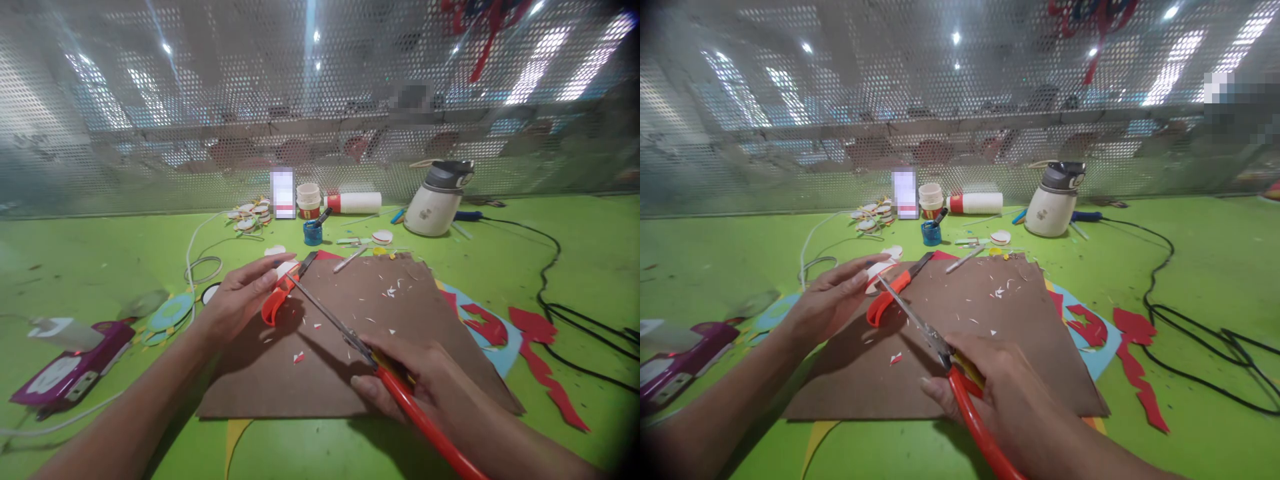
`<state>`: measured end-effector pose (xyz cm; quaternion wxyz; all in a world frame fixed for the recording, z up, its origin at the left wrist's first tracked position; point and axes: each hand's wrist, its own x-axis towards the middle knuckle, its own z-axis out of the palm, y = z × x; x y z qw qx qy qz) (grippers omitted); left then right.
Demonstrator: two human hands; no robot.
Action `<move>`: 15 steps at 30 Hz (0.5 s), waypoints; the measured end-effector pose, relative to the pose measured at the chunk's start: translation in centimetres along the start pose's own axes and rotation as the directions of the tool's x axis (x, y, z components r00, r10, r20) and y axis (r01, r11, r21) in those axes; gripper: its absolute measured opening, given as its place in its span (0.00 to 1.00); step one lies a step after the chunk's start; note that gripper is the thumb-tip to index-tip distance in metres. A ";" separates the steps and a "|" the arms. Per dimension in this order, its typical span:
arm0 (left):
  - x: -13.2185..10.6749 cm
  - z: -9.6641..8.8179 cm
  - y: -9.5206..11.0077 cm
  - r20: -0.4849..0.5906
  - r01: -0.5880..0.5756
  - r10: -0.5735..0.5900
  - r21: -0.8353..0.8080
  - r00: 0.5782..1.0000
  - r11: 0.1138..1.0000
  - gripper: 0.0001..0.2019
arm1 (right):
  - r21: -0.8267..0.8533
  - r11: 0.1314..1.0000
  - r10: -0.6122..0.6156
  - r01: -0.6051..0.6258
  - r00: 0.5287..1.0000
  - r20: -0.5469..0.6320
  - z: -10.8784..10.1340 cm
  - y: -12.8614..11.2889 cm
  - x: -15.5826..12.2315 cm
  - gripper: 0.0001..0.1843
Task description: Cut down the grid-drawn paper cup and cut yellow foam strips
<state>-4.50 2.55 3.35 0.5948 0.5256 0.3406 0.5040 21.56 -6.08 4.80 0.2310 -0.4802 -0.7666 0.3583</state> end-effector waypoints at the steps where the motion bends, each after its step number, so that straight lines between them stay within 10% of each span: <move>1: 0.0 -0.1 0.0 -0.004 -0.008 0.008 0.027 1.000 1.000 0.15 | 0.001 1.000 0.004 -0.004 1.000 0.001 0.0 0.0 0.0 0.10; 15: 0.0 -0.5 0.0 0.020 -0.060 0.058 0.164 0.998 0.985 0.16 | -0.026 1.000 0.005 -0.004 0.999 0.043 -0.1 0.1 -0.1 0.15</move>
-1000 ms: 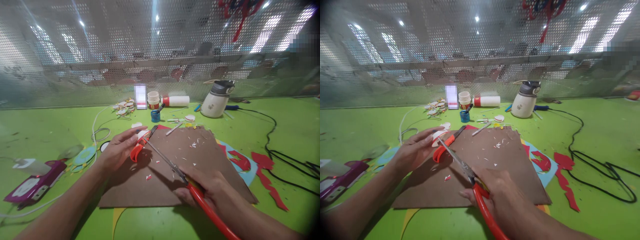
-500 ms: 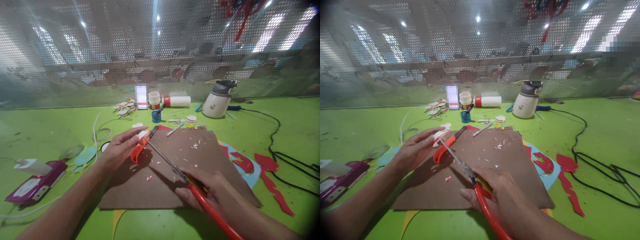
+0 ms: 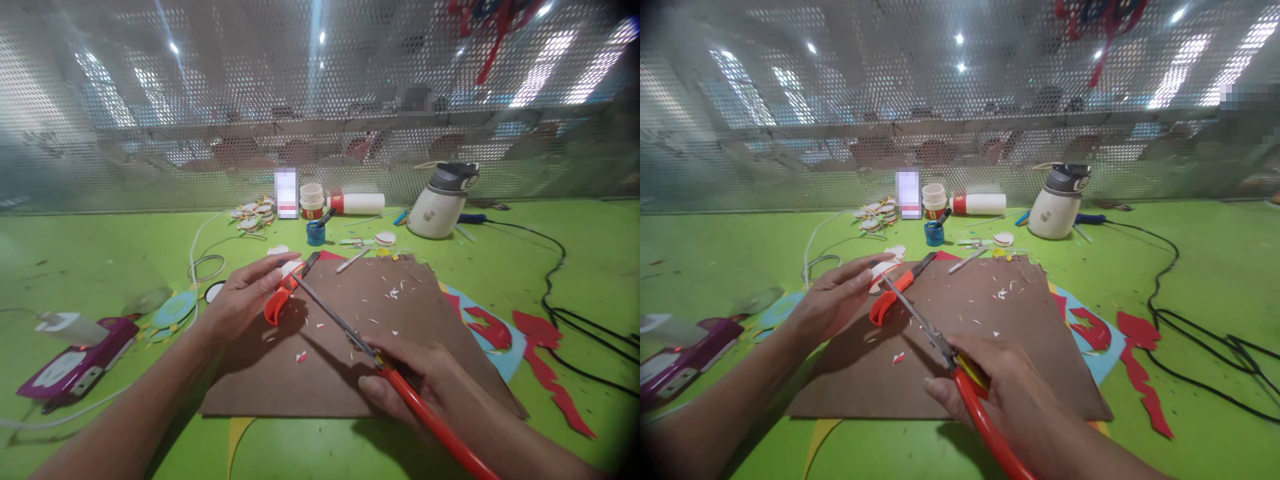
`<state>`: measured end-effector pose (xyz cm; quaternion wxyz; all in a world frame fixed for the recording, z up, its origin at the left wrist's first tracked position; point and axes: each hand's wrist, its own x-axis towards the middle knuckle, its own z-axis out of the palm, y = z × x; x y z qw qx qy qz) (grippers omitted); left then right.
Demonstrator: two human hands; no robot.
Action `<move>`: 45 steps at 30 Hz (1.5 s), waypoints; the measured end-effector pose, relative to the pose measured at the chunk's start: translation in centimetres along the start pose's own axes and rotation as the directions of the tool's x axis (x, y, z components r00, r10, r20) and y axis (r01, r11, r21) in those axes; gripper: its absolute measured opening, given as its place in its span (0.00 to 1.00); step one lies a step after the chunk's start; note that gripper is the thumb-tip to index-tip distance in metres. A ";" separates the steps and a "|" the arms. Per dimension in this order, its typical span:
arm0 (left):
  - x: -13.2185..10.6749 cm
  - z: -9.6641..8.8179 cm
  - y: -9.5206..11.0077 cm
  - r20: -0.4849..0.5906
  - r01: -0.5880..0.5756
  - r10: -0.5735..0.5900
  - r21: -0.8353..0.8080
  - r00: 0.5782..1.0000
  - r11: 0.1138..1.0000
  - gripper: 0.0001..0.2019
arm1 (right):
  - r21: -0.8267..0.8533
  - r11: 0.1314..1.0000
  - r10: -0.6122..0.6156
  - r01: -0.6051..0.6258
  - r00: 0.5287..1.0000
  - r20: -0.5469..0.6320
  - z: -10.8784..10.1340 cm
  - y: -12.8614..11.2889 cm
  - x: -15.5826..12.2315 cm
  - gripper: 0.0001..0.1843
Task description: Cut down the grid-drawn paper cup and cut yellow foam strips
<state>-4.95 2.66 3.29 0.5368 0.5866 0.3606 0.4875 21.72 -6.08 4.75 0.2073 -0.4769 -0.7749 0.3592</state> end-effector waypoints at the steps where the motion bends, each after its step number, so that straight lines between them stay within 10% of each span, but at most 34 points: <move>1: 0.0 0.0 0.0 0.001 0.001 -0.001 -0.007 1.000 1.000 0.16 | 0.005 1.000 0.008 -0.008 1.000 0.002 0.0 0.0 0.0 0.15; 45: -0.1 0.9 0.4 -0.011 0.072 -0.074 -0.156 0.997 0.985 0.16 | 0.031 0.995 -0.092 0.095 0.990 -0.105 0.9 1.3 0.4 0.14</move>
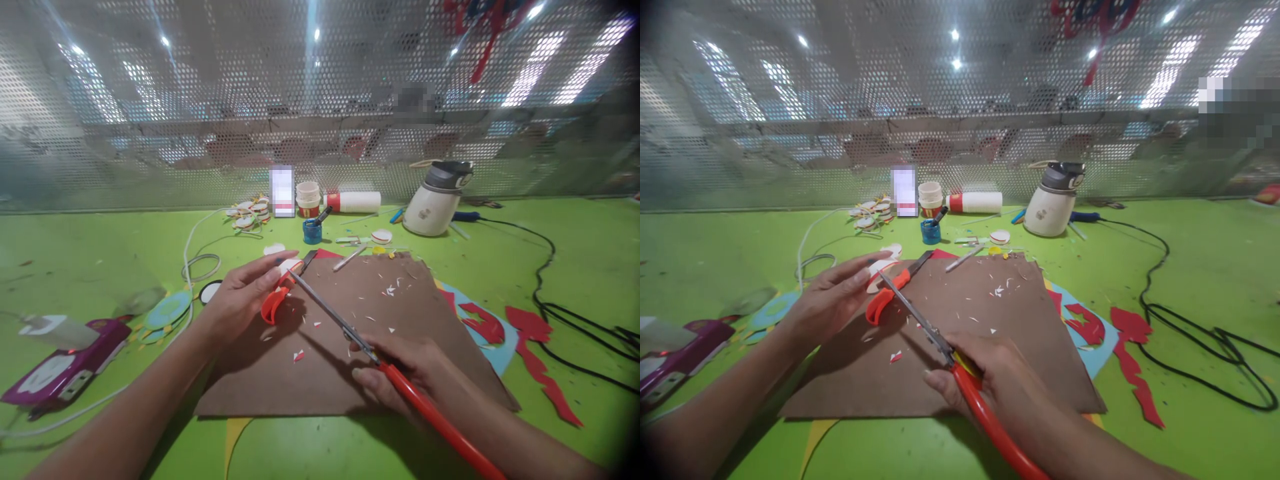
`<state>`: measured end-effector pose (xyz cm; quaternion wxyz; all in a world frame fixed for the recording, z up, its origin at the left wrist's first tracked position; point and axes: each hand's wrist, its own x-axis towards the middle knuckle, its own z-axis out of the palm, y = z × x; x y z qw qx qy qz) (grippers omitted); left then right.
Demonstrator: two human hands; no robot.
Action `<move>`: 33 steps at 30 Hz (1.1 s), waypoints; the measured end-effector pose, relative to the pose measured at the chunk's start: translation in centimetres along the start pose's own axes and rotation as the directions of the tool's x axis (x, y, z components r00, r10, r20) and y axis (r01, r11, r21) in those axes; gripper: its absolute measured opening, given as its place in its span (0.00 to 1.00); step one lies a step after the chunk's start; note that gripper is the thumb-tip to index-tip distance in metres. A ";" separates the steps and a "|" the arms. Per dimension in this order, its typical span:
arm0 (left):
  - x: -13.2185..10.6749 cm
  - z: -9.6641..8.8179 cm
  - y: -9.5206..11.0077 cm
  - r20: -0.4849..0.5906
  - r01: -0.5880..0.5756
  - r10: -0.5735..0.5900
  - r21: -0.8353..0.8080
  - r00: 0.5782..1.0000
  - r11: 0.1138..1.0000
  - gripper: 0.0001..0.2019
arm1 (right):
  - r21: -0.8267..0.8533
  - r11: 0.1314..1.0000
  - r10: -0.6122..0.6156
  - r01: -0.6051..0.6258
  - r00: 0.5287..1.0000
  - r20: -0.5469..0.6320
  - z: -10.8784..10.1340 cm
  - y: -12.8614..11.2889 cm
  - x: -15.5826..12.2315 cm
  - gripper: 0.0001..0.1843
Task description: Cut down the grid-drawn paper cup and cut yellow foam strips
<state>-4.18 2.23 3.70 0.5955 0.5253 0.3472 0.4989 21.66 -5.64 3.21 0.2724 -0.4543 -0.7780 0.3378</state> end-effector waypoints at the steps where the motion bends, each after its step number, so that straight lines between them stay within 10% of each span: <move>1: 0.0 0.0 0.0 0.002 0.000 0.000 0.001 1.000 1.000 0.16 | 0.001 1.000 0.004 -0.004 1.000 0.010 0.0 0.0 0.0 0.14; 14: 0.2 -0.6 -0.6 -0.044 -0.054 0.062 0.150 0.997 0.987 0.15 | -0.060 0.998 -0.035 0.036 0.999 0.018 0.2 0.5 -0.3 0.17; 20: 0.3 -0.2 -0.1 -0.041 0.026 -0.029 -0.076 0.999 0.997 0.16 | -0.075 0.997 0.012 -0.008 0.999 0.053 -0.2 0.3 0.1 0.17; 33: -0.1 -0.4 0.8 -0.002 0.012 -0.013 -0.181 1.000 0.983 0.12 | 0.317 0.929 0.158 -0.188 0.980 0.119 -1.4 -1.8 -1.0 0.24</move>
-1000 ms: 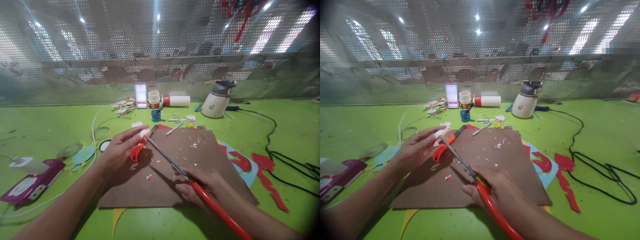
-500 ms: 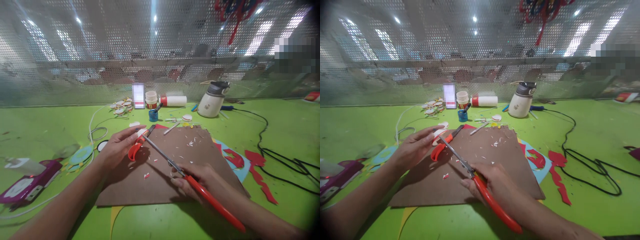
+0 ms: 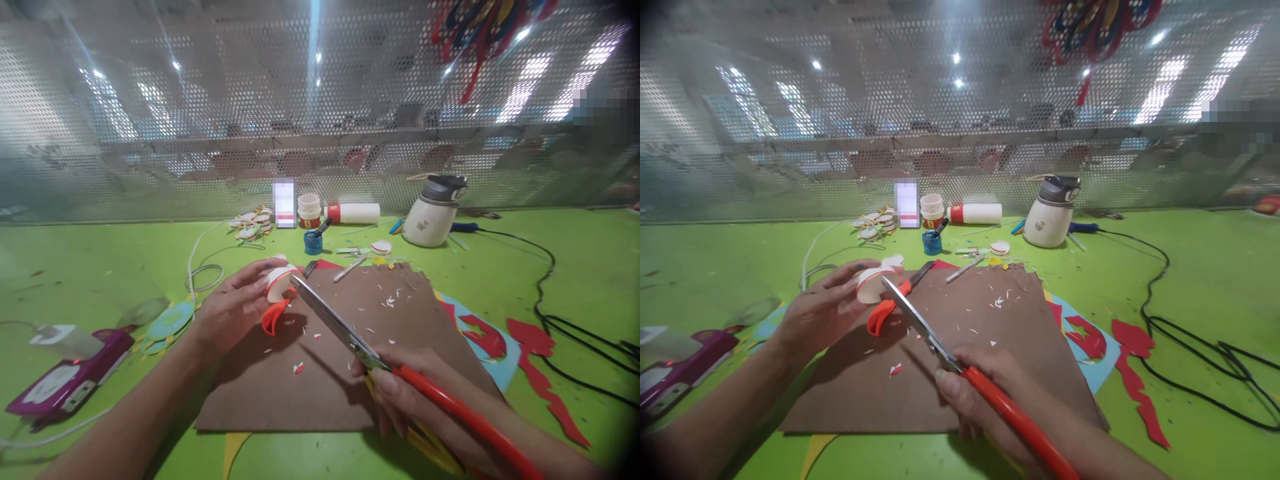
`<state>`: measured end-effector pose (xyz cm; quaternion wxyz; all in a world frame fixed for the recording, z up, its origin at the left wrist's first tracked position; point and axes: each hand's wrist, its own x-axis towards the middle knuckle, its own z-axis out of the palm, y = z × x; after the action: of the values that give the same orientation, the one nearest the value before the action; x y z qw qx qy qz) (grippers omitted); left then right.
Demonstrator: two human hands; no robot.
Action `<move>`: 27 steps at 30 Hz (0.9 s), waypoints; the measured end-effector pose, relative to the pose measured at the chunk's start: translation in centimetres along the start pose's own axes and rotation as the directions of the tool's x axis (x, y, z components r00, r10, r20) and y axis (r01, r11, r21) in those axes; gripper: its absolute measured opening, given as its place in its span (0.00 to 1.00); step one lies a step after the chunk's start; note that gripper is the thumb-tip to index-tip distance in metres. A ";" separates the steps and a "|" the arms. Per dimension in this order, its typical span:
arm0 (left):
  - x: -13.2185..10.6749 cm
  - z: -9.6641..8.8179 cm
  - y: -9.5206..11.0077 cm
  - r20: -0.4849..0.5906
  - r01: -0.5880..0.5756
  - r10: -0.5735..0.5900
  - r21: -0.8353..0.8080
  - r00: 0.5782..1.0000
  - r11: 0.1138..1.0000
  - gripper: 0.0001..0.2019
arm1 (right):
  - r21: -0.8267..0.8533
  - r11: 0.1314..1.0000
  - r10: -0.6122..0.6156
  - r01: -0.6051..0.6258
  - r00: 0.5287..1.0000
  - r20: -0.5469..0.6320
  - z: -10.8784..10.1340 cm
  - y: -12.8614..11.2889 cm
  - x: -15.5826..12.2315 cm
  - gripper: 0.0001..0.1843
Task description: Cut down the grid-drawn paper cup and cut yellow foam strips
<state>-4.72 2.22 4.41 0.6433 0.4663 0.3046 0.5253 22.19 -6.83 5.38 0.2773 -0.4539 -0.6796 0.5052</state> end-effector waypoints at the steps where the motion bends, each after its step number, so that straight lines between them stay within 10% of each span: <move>1: -0.1 0.0 0.0 0.017 -0.004 0.005 -0.010 1.000 1.000 0.11 | 0.033 0.999 0.015 -0.015 1.000 0.015 0.0 0.0 -0.1 0.26; 15: 0.1 -0.7 -0.1 0.082 -0.045 0.042 0.033 0.996 0.998 0.17 | 0.312 0.942 0.087 -0.126 0.987 0.137 0.1 0.9 0.1 0.33; 27: 0.1 -0.6 -0.1 0.088 -0.056 0.051 0.053 0.995 0.997 0.17 | 0.199 0.978 0.033 -0.053 0.994 0.103 0.0 0.8 0.2 0.29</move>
<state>-5.23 2.50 4.11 0.6285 0.5142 0.2782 0.5130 22.35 -6.57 4.61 0.2766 -0.4124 -0.6277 0.5995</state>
